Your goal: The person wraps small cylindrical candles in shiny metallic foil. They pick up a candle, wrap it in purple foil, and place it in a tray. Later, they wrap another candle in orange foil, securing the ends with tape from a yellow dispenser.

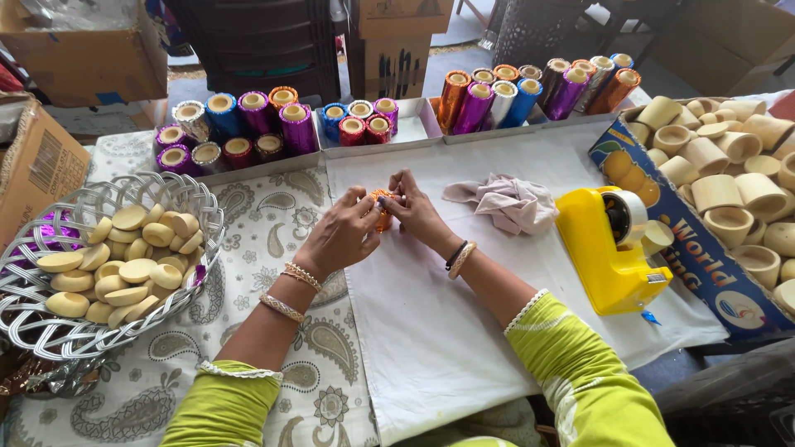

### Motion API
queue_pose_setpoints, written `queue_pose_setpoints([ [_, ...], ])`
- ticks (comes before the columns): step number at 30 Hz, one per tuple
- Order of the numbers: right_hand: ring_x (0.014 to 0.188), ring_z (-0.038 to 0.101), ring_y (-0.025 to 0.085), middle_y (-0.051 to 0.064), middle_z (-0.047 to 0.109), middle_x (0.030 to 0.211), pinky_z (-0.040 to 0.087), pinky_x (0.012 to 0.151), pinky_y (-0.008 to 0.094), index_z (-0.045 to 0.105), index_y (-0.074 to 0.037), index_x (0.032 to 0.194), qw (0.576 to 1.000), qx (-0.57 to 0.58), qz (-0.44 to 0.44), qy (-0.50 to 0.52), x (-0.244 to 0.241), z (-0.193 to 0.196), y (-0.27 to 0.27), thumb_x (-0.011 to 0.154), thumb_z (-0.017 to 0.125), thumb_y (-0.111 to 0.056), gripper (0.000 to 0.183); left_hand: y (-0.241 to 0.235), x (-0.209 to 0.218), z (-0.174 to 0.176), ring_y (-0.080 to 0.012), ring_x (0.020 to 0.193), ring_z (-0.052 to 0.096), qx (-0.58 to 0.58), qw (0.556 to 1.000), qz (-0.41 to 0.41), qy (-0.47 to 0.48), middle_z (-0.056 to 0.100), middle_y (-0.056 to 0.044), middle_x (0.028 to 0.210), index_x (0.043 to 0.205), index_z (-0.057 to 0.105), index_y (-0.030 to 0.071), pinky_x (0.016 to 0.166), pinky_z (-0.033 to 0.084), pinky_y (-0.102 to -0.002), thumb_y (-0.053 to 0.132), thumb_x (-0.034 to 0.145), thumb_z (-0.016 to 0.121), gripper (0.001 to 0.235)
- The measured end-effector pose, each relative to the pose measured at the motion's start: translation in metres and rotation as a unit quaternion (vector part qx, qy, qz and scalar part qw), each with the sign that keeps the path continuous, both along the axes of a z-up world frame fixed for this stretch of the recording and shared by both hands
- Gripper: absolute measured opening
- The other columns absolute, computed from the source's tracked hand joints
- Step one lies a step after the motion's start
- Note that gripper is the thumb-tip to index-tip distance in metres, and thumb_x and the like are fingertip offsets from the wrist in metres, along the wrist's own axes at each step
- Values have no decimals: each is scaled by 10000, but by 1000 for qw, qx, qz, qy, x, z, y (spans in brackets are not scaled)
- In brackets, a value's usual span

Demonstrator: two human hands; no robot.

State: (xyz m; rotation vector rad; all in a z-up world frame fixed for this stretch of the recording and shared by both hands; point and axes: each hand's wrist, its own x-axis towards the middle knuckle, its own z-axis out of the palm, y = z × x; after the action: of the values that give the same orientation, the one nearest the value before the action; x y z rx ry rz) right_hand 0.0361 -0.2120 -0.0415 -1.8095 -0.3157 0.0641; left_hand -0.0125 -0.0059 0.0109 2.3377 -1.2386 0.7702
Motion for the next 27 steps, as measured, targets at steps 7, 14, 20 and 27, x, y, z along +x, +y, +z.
queue_pose_setpoints([
  [7,646,492,73,-16,467,785,552,535,259,446,-154,1143,973,183,71,121,-4,11,-11,1082,406,-413,269,4,9,0,-349,1158,589,-27,998,9,49,673,-145,1036,1024,677,-14,975,543,-436,81,776,706,267],
  [14,640,500,90,-9,471,774,564,557,272,494,-108,1160,966,204,83,133,11,-9,-14,1092,398,-425,337,-16,6,27,-406,1063,630,-77,996,-1,48,641,-216,1080,1128,551,-4,951,535,-468,166,748,807,489],
  [20,683,514,85,1,506,778,500,601,272,581,-96,1097,978,194,-1,74,29,-20,-26,1125,382,-469,423,-21,46,-2,-334,984,712,-86,974,38,206,662,-173,1116,1215,555,82,896,607,-438,246,823,811,496],
  [27,1069,614,118,43,632,1191,553,916,276,571,-74,1292,968,235,78,-41,31,9,-41,1056,554,-386,392,-28,96,-51,-263,1013,724,-453,714,-120,521,668,-197,1145,1261,447,42,872,628,-397,259,1023,590,352],
])
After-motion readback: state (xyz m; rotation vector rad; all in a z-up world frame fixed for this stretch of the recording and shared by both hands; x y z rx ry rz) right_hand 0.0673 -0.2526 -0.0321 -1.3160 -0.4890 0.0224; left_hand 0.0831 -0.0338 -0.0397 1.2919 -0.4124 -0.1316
